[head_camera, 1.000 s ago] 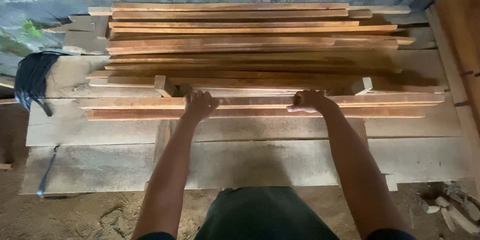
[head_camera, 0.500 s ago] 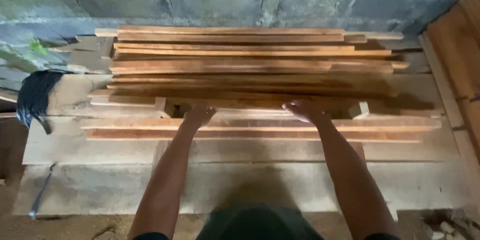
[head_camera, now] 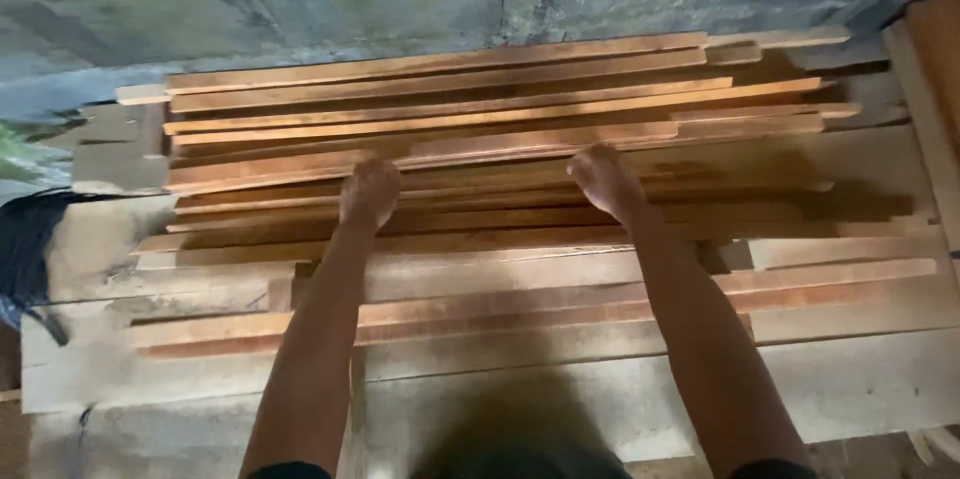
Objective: Organizing thin wooden strips by unbundling them and laying them out on a workbench.
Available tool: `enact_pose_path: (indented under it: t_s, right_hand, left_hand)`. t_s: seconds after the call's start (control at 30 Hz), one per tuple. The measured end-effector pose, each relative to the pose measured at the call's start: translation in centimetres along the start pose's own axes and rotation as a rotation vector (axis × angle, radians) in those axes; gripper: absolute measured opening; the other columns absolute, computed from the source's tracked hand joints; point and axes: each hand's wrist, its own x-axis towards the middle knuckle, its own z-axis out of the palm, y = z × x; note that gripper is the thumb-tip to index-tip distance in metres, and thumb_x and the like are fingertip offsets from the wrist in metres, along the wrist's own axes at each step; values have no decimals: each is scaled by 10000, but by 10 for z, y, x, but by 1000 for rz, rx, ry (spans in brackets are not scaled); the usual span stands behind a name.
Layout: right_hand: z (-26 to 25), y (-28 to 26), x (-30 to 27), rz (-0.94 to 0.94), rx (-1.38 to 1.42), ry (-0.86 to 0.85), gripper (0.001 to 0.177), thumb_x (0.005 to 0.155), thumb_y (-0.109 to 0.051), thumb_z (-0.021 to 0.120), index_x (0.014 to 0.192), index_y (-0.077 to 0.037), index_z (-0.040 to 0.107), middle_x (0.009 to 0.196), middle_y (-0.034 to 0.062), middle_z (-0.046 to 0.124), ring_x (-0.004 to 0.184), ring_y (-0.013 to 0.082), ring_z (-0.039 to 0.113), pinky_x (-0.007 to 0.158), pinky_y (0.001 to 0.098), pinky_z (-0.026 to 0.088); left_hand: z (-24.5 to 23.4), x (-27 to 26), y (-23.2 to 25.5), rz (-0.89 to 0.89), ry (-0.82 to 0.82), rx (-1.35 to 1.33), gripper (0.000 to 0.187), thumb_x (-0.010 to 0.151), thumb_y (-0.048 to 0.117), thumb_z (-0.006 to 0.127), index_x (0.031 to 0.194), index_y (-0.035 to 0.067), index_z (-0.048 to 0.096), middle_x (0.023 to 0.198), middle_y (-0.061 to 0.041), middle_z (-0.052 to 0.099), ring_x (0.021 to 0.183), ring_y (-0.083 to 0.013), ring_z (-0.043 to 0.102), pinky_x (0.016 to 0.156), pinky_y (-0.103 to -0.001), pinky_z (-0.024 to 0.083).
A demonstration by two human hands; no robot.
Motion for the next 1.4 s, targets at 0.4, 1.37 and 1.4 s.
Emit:
enact_pose_path:
  t_s: [0.4,1.37,1.4]
  right_hand:
    - [-30,9,109,-40,-40,191,539,974,-348,715,1433,-101,580,1331,226,598,1248,466,585,1047,594,466]
    - [-23,30,63,3,-474,112,374,860,-423,702,1101,-212,510,998,66,641,856,300,757,719,473,620]
    - [-25,34,55,4,-476,125,374,860,-423,702,1101,-212,510,998,66,641,856,300,757,719,473,620]
  left_hand:
    - [-24,107,-32,419,499,-95,419,850,230,774,1243,166,646,1182,-84,632,1179,-320,615,975,-550,511]
    - [11,58,-57,271,379,242,748,888,392,772,1464,70,418,1278,-119,695,1307,-270,559,1134,-545,337]
    - [-1,42,-46,274,392,242,748,888,392,772,1464,70,418,1278,-119,695,1307,-270,559,1134,-545,337]
